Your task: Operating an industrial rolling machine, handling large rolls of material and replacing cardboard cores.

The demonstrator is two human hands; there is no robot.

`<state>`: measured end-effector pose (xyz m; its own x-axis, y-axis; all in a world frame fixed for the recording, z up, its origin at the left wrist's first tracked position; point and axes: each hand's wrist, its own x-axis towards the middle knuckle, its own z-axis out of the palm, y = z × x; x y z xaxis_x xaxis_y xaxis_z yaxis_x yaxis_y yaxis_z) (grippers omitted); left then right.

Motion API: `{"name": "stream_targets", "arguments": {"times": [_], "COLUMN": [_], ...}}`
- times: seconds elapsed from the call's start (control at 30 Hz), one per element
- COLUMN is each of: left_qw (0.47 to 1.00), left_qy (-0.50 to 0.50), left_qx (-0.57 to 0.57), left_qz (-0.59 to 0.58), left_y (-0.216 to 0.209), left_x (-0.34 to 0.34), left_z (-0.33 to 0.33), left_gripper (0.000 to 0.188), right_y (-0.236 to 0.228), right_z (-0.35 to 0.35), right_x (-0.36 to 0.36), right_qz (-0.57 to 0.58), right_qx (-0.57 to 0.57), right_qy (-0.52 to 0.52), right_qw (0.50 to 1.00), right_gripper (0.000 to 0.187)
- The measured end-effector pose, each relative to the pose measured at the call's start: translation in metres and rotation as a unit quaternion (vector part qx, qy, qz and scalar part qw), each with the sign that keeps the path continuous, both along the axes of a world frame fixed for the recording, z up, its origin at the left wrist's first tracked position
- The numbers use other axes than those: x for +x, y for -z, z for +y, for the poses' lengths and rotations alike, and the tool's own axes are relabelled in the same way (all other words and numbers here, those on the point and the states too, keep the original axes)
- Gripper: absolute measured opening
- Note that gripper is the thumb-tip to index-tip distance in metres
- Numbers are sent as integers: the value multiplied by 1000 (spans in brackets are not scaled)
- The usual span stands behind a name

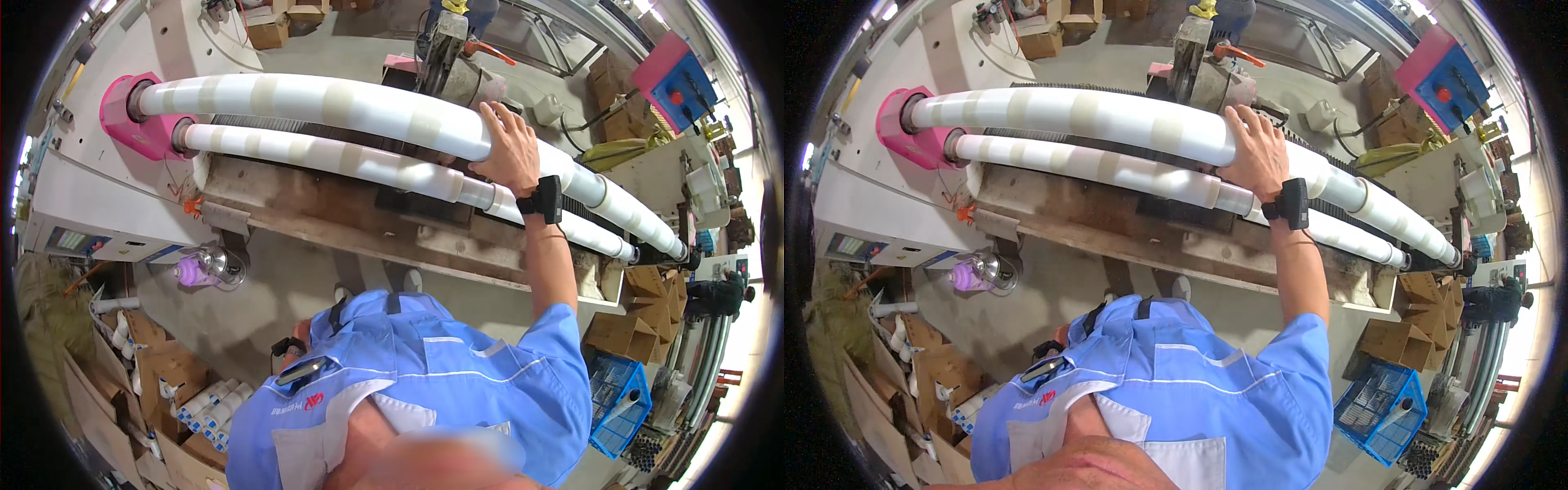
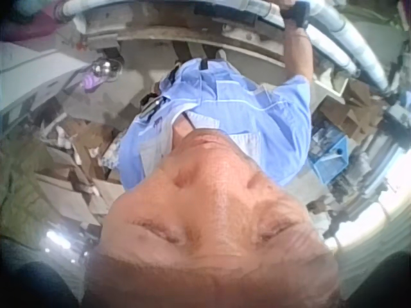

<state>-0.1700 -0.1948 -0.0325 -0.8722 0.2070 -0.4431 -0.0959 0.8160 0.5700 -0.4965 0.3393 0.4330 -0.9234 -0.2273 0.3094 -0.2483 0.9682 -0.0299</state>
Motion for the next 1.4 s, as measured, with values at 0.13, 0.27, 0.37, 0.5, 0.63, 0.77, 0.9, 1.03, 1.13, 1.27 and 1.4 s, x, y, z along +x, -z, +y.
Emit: {"name": "stream_targets", "arguments": {"times": [0.13, 0.27, 0.37, 0.5, 0.63, 0.77, 0.9, 1.03, 1.13, 1.27, 1.4], "left_qw": [999, 997, 997, 998, 999, 995, 998, 990, 991, 982, 987], "left_qy": [19, 40, 46, 47, 43, -54, -57, -8, -7, -62, -65], "left_qx": [-39, -62, -63, -52, -21, 87, 17, -138, -110, -173, -146], "left_qz": [-8, -17, -20, -10, -4, -19, 26, -14, -70, -44, -5], "left_y": [14, 7, 4, -8, -27, -41, -24, -14, -20, -27, -61], "left_x": [25, 25, 25, 15, 4, 9, 36, 67, 84, 95, 77], "left_z": [0, -2, -1, 0, 6, 10, 0, 2, 2, 15, 34], "left_gripper": [26, 26, 27, 27, 28, 29, 27, 24, 22, 20, 19], "right_y": [2, 7, 8, -1, 6, 14, 60, 154, 204, 235, 231], "right_z": [-7, 1, 1, -3, 2, 11, 18, -3, -30, -48, -38], "right_x": [-4, -2, -4, -7, -9, 9, 58, 100, 81, 13, -51], "right_qz": [4, 2, 29, -44, -3, 67, 210, 71, -89, -90, -284], "right_qx": [10, 4, 13, 13, 5, -11, -52, -78, -88, -59, -62], "right_qy": [-12, -3, -18, 15, -8, -1, 73, -4, 10, -2, 42], "right_qw": [1000, 1000, 999, 999, 1000, 998, 974, 994, 992, 994, 956], "right_gripper": [107, 108, 109, 93, 59, 68, 85, 92, 97, 102, 83]}}
